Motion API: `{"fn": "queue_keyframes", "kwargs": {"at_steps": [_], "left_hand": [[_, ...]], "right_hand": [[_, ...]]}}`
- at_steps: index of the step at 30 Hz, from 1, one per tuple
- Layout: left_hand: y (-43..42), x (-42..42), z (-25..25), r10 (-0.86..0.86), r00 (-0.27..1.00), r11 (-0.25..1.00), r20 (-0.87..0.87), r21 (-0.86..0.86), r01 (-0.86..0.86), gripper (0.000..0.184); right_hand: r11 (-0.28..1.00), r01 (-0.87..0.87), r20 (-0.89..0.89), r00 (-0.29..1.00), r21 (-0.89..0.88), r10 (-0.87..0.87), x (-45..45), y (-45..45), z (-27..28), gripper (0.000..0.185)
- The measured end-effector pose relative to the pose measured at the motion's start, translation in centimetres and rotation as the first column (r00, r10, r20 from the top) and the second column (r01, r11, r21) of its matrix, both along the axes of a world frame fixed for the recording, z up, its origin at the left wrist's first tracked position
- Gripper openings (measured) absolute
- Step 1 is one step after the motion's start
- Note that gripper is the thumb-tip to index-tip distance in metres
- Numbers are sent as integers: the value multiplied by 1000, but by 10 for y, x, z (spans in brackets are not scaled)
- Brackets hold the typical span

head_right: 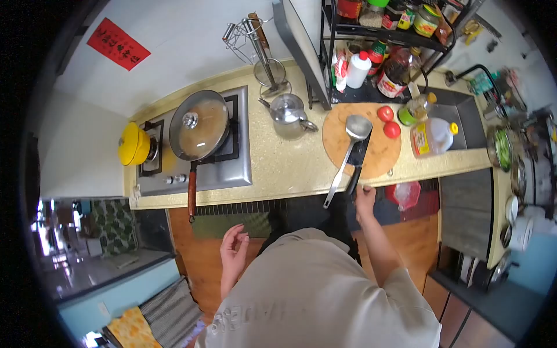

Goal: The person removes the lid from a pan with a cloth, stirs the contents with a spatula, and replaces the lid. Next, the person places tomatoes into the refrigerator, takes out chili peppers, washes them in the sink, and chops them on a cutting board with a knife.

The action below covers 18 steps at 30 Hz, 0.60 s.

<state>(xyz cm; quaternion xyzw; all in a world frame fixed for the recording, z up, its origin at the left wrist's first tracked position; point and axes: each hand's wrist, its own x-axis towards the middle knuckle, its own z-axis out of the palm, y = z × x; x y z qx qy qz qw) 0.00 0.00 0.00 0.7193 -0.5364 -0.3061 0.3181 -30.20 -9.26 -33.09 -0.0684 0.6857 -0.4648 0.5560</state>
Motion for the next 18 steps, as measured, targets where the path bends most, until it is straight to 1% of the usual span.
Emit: {"fn": "queue_keyframes", "kwargs": {"at_steps": [1, 2, 3, 4, 5, 6, 7, 9, 10, 11, 13, 14, 15, 16, 17, 18], "left_hand": [[-2, -2, 3, -34, 999, 999, 27, 35, 33, 30], [-9, -8, 4, -71, 996, 996, 53, 62, 67, 29], [-12, -44, -97, -96, 958, 995, -269, -7, 97, 29], [-15, -30, -104, -144, 953, 989, -267, -11, 147, 29], [-12, -15, -104, -181, 950, 982, -254, 0, 187, 28], [-14, -4, -94, -183, 950, 982, -254, 6, 191, 29], [-17, 5, -95, -193, 945, 980, -262, -3, 200, 29], [-18, 22, -96, -154, 951, 988, -269, -30, 151, 30], [-17, 30, -101, -125, 941, 992, -314, -29, 122, 30], [-17, 35, -102, -139, 938, 990, -318, -31, 136, 30], [-18, 39, -99, -132, 960, 990, -245, 21, 141, 30], [-16, 40, -100, -139, 959, 989, -246, 19, 149, 30], [-13, 40, -102, -142, 965, 988, -221, 27, 152, 30], [-9, 39, -103, -141, 971, 988, -194, 35, 151, 29], [-4, 37, -105, -138, 972, 989, -189, 32, 146, 29], [1, 34, -107, -134, 971, 990, -197, 16, 140, 29]], "right_hand": [[998, 55, 46, 997, 41, -57, -13, -7, 13, 28], [999, 43, 62, 997, 29, -45, -31, -11, 7, 25], [998, 64, -262, 963, -30, -69, -164, -25, 32, 25], [997, 79, -252, 964, -24, -83, -168, -34, 36, 26], [996, 87, -230, 969, -3, -85, -166, -36, 40, 26], [997, 74, -189, 980, 19, -69, -163, -35, 42, 31], [997, 83, -199, 977, 11, -79, -164, -41, 44, 31], [997, 61, -216, 975, 52, -48, -165, -43, 47, 32], [994, 77, -262, 964, 79, -54, -163, -44, 47, 33], [993, 92, -265, 962, 77, -68, -162, -46, 46, 33], [989, 108, -360, 931, 105, -63, -155, -49, 54, 32], [982, 173, -435, 892, 79, -123, -151, -48, 58, 38], [981, 176, -434, 892, 78, -125, -157, -46, 43, 38], [965, 262, -609, 770, 31, -190, -167, -42, 11, 40], [942, 334, -752, 613, -33, -244, -171, -37, -7, 43], [926, 372, -821, 507, -67, -263, -150, -29, 17, 46]]}}
